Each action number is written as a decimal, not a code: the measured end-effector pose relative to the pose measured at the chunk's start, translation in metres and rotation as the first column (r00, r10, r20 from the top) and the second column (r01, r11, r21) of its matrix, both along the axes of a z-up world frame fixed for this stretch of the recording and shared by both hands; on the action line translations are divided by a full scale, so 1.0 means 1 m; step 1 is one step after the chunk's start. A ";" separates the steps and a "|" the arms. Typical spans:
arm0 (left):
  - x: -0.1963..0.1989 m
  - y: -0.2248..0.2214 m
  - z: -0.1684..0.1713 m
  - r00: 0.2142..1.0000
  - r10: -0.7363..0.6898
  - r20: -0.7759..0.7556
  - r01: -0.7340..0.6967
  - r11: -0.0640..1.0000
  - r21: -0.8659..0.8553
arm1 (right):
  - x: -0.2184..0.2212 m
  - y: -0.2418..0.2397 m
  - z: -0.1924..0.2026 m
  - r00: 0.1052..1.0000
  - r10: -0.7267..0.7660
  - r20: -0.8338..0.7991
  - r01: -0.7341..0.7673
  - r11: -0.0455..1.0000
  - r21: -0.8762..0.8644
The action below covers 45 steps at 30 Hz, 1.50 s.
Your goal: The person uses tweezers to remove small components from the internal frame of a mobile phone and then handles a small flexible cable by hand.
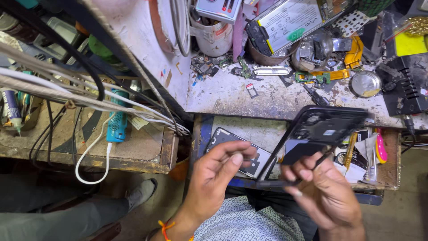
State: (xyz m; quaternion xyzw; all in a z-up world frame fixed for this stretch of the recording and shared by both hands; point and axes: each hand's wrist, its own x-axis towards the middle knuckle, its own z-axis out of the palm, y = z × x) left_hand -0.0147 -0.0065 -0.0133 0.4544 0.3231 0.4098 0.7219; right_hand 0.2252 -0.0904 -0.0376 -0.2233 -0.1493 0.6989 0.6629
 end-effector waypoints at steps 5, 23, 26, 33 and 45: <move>0.012 -0.001 -0.004 0.933 -0.100 0.345 0.191 0.952 -0.241 | -0.012 -0.013 -0.037 0.990 0.046 -0.130 -0.076 0.968 -0.240; 0.008 -0.021 -0.002 0.978 -0.071 0.195 0.124 0.953 -0.275 | -0.037 -0.014 -0.055 0.995 0.090 -0.044 -0.100 0.910 -0.403; 0.008 -0.020 0.001 0.981 -0.102 0.166 0.145 0.952 -0.268 | -0.036 -0.017 -0.060 0.995 0.100 0.004 -0.089 0.899 -0.428; 0.005 -0.020 0.004 0.982 -0.110 0.152 0.149 0.951 -0.272 | -0.035 -0.020 -0.065 0.998 0.059 0.027 -0.041 0.895 -0.443; 0.001 -0.018 -0.001 0.981 -0.131 0.142 0.164 0.952 -0.259 | -0.033 -0.018 -0.057 0.989 0.083 0.126 -0.011 0.871 -0.491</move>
